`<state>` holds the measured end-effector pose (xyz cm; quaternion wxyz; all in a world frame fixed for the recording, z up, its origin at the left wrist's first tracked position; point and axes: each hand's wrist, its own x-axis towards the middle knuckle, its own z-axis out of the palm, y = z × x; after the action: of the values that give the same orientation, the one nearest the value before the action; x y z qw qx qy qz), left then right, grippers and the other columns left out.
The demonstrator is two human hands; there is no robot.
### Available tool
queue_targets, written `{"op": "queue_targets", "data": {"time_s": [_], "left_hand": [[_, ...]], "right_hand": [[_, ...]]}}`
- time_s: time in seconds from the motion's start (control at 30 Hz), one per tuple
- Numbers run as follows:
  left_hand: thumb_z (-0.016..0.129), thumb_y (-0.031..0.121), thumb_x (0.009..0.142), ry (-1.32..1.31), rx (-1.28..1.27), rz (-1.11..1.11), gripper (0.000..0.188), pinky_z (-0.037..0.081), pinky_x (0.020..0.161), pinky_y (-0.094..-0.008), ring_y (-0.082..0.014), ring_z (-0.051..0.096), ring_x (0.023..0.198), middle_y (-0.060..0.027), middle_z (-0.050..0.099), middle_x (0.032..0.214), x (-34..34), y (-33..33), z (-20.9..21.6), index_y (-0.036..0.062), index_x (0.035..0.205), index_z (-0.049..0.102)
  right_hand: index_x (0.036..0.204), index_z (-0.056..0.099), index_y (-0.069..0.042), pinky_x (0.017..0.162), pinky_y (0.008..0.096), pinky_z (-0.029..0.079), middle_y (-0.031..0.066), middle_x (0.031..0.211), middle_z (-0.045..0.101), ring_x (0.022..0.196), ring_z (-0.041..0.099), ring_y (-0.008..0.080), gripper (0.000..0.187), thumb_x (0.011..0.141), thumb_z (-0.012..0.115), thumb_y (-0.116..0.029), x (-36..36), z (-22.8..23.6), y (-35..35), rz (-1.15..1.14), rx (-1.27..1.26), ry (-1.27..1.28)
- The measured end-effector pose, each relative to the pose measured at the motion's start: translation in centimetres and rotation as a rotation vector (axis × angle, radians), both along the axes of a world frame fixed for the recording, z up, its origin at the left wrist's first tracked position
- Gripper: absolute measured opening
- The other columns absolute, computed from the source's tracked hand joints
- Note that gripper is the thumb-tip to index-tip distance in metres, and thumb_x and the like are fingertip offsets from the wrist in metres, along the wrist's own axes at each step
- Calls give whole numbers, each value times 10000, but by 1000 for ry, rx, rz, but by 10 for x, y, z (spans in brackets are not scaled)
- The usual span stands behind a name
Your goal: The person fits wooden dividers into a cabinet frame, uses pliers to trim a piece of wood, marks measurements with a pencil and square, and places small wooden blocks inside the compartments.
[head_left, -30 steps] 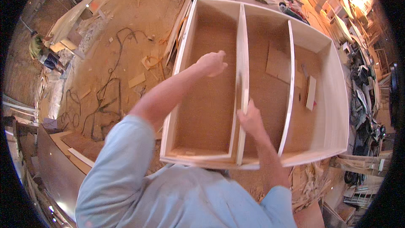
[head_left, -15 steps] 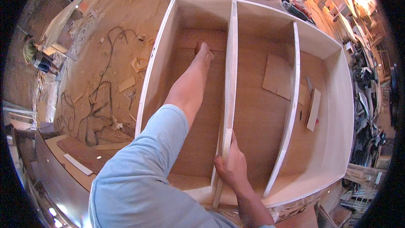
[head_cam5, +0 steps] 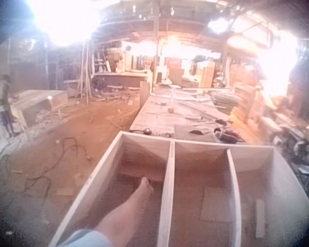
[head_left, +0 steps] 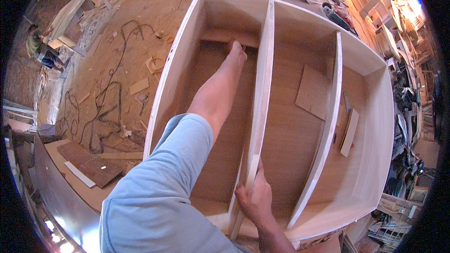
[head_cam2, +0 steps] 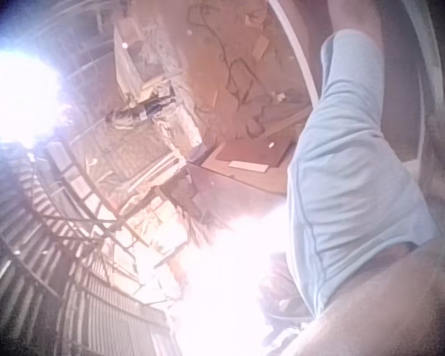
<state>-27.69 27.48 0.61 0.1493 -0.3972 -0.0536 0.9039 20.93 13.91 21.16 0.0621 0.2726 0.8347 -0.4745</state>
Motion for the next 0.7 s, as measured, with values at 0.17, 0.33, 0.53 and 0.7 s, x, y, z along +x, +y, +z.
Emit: {"op": "queue_targets", "data": {"time_s": [0.17,0.33,0.53,0.7], "left_hand": [[532,399,1028,640,-548,-369,338,536,886,-379,-232,625,1039,-25,641,1207,-5,32,32,156,1254,594],[522,328,1009,798,-501,-422,346,565,812,-502,-310,683,907,-127,696,1077,-46,21,70,53,1189,630],[607,333,958,841,-919,-530,430,518,903,-539,-346,665,1012,-150,695,1161,-75,-37,71,39,1271,614],[578,399,956,841,-1189,-834,497,483,932,-538,-336,643,999,-148,691,1189,-48,-18,70,39,1291,654]], "right_hand": [[1561,249,49,978,494,516,349,1338,550,1153,619,485,911,805,705,-174,2,-6,7,-103,-69,-50],[1556,242,65,1063,456,472,321,1442,493,1282,566,419,928,877,753,-306,-9,5,18,-158,-334,-47],[1510,370,42,1088,475,450,230,1472,505,1358,506,332,811,996,566,-555,-123,-27,111,-235,-446,314],[1453,495,-56,1028,454,489,131,1387,594,1236,576,286,877,956,414,-774,-226,-91,231,-476,-730,401]]}}
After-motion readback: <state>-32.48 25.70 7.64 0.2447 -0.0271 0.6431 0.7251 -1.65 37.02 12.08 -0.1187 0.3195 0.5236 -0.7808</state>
